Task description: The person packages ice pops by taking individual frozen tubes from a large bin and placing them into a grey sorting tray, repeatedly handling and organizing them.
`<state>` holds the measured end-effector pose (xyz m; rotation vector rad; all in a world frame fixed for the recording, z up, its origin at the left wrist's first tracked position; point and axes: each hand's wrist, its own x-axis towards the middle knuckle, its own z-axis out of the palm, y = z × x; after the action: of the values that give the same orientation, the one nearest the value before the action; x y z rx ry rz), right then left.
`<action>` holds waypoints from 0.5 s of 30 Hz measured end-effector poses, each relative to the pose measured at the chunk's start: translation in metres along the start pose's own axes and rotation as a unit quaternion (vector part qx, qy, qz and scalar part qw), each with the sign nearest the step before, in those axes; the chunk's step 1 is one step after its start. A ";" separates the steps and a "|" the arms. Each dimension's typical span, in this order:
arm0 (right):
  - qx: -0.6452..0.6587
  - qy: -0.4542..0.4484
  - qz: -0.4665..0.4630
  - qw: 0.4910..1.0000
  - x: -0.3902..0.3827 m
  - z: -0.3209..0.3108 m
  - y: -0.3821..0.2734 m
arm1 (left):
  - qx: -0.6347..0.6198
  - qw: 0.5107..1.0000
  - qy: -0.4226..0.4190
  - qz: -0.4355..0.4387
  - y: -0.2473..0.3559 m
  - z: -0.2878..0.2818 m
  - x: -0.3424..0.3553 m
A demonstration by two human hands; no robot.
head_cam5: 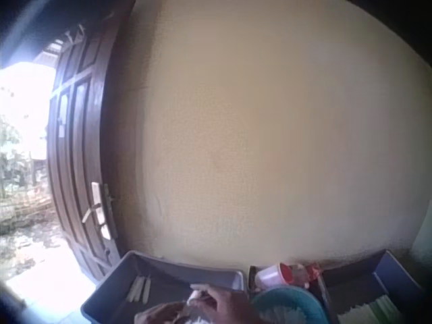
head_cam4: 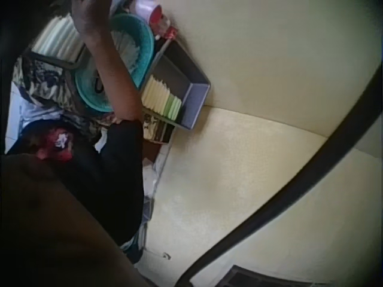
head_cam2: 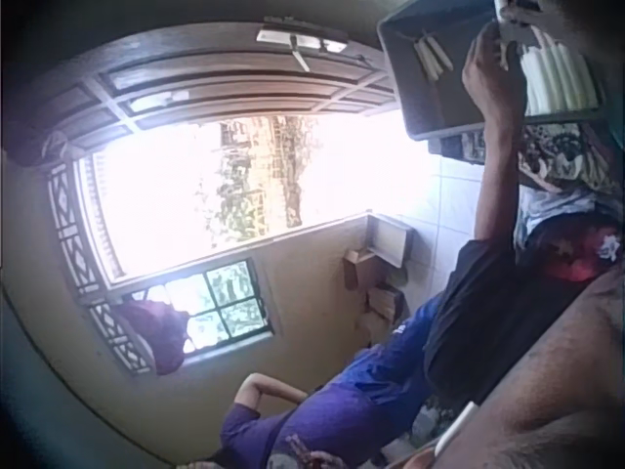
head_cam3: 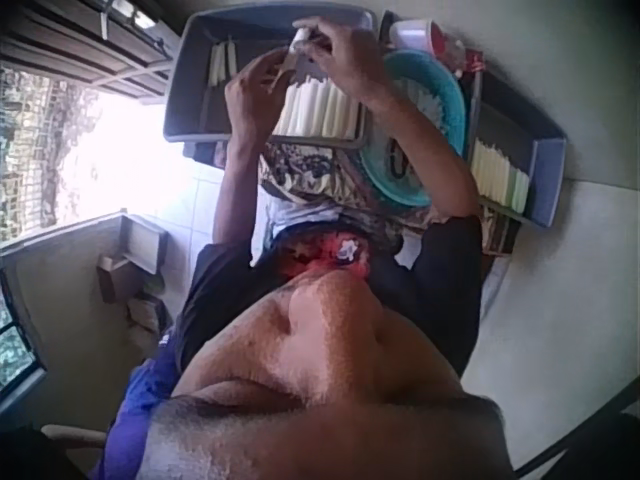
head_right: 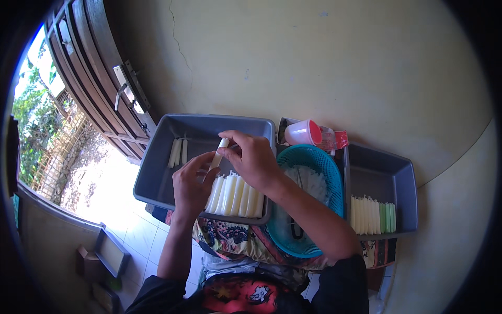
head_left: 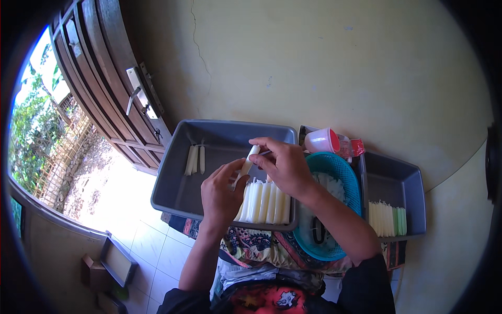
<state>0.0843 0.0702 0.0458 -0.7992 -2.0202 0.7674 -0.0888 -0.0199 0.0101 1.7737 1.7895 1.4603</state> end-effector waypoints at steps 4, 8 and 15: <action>0.038 -0.054 0.047 0.997 0.021 0.027 0.013 | 0.011 0.998 -0.048 -0.040 -0.017 -0.015 0.006; 0.005 -0.096 0.105 0.990 0.027 0.047 0.021 | 0.004 0.990 -0.108 -0.094 -0.035 -0.025 0.005; -0.089 -0.157 0.112 0.977 0.010 0.052 0.044 | 0.005 0.968 -0.209 -0.139 -0.041 -0.021 0.005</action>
<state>0.0474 0.0927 -0.0077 -1.0795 -2.3316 0.8935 -0.1312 -0.0164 -0.0079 1.6039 1.7312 0.8917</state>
